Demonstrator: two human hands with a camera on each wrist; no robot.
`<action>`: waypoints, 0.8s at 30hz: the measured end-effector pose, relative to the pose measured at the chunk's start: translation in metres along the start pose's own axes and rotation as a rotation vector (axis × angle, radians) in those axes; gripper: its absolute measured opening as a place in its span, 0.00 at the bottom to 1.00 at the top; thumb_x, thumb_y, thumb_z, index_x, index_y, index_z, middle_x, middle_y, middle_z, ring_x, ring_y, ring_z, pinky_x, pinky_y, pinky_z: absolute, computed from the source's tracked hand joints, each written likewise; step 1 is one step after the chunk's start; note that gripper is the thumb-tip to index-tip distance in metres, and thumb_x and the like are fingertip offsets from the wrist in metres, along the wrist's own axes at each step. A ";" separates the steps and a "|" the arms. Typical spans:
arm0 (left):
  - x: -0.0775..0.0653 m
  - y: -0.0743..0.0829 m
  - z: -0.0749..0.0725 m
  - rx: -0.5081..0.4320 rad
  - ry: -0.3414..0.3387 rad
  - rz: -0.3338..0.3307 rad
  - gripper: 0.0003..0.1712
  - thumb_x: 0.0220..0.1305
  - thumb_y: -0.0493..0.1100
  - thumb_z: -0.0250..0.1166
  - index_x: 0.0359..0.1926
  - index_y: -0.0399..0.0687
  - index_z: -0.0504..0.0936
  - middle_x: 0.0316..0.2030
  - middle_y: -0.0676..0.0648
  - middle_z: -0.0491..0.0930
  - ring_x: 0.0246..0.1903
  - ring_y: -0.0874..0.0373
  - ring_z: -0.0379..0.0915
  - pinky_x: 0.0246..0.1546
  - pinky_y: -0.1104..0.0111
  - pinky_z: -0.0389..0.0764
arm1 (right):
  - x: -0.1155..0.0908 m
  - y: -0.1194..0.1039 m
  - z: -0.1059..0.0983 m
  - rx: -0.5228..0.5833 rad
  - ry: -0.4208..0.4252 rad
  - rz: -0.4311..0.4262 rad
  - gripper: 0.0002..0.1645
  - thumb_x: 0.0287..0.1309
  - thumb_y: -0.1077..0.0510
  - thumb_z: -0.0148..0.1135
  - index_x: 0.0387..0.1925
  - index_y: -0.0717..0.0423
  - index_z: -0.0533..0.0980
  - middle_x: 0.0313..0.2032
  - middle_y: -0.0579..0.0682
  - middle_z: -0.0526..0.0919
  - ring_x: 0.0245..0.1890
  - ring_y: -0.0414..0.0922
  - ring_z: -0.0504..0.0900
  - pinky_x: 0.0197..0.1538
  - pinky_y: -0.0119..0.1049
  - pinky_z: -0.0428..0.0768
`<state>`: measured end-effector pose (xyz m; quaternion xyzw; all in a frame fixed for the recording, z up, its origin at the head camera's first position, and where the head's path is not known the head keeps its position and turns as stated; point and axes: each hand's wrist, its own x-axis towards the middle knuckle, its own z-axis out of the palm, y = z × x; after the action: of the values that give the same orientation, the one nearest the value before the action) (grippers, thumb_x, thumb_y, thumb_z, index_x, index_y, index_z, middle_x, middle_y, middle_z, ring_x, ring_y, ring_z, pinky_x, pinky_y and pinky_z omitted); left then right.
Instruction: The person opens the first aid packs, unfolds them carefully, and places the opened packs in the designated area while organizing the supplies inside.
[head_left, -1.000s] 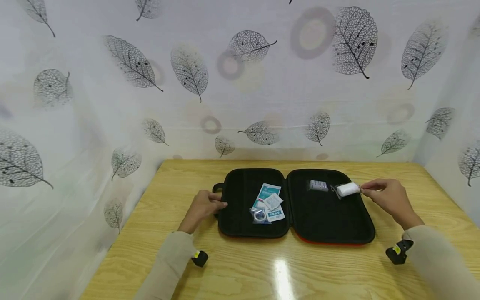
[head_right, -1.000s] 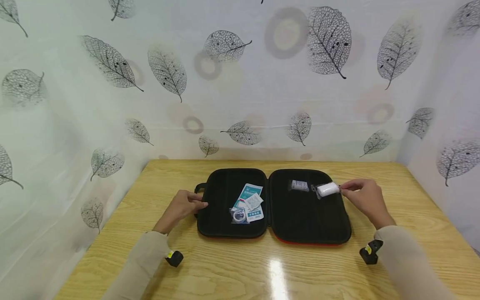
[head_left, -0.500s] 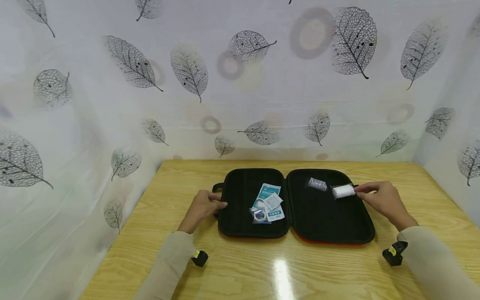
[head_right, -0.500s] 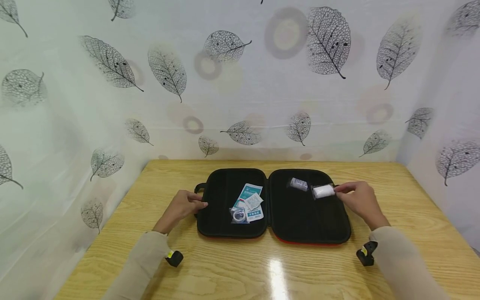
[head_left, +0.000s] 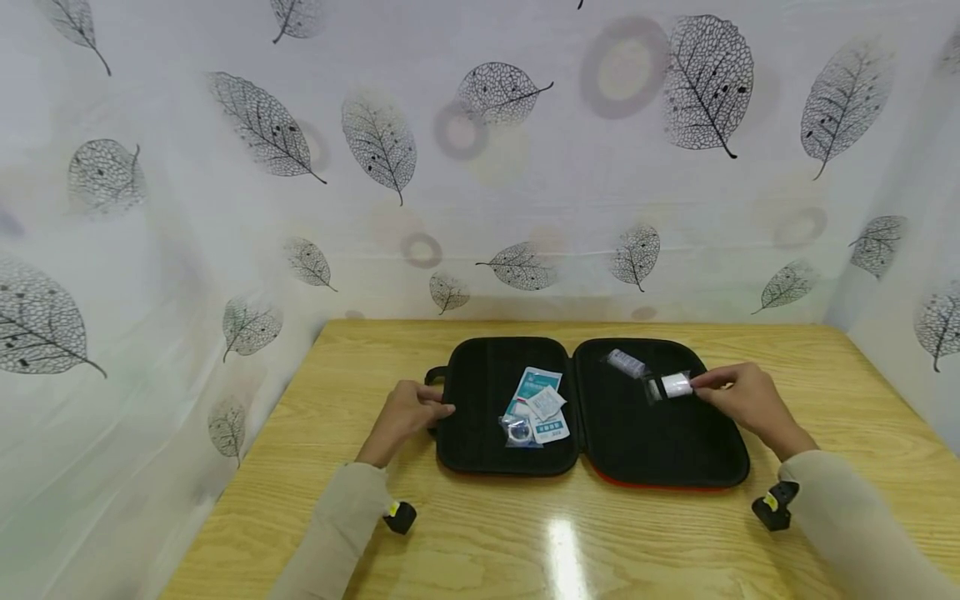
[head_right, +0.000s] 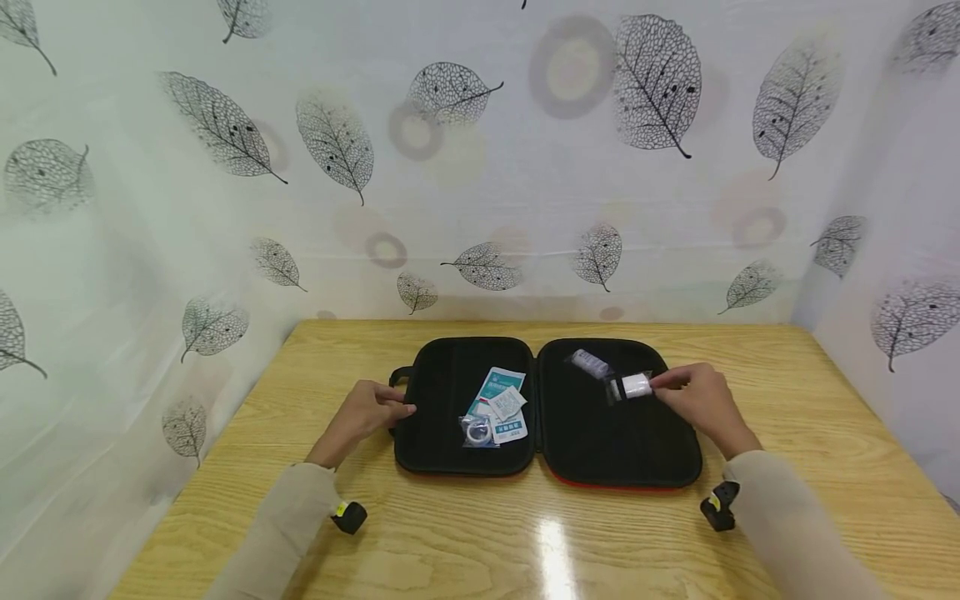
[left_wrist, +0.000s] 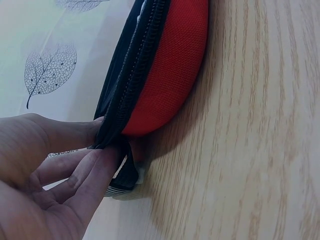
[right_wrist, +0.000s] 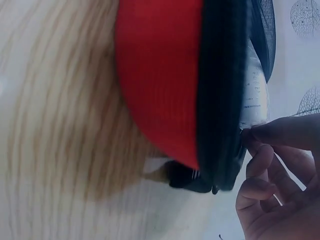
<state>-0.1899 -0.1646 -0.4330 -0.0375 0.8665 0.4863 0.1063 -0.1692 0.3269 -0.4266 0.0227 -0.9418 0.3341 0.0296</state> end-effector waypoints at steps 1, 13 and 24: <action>0.000 0.000 0.000 -0.001 0.001 0.002 0.20 0.63 0.38 0.72 0.52 0.30 0.83 0.48 0.36 0.84 0.36 0.49 0.86 0.42 0.58 0.86 | 0.000 -0.001 0.001 0.004 -0.005 0.002 0.11 0.62 0.63 0.66 0.42 0.67 0.86 0.44 0.68 0.84 0.37 0.52 0.79 0.31 0.37 0.78; 0.001 0.000 0.000 0.015 0.009 0.009 0.18 0.63 0.39 0.73 0.50 0.31 0.84 0.45 0.38 0.85 0.35 0.50 0.86 0.40 0.60 0.86 | 0.005 -0.014 0.012 -0.011 -0.056 -0.043 0.10 0.61 0.63 0.68 0.41 0.66 0.87 0.36 0.59 0.88 0.39 0.58 0.84 0.39 0.50 0.84; 0.001 -0.001 0.001 0.006 0.006 0.012 0.18 0.62 0.38 0.73 0.50 0.31 0.84 0.47 0.37 0.84 0.35 0.49 0.86 0.40 0.60 0.86 | 0.007 -0.021 0.020 0.065 -0.118 -0.005 0.12 0.61 0.66 0.66 0.44 0.71 0.84 0.38 0.62 0.88 0.36 0.52 0.85 0.33 0.37 0.82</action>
<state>-0.1905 -0.1640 -0.4343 -0.0333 0.8684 0.4843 0.1010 -0.1760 0.2973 -0.4284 0.0459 -0.9304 0.3627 -0.0260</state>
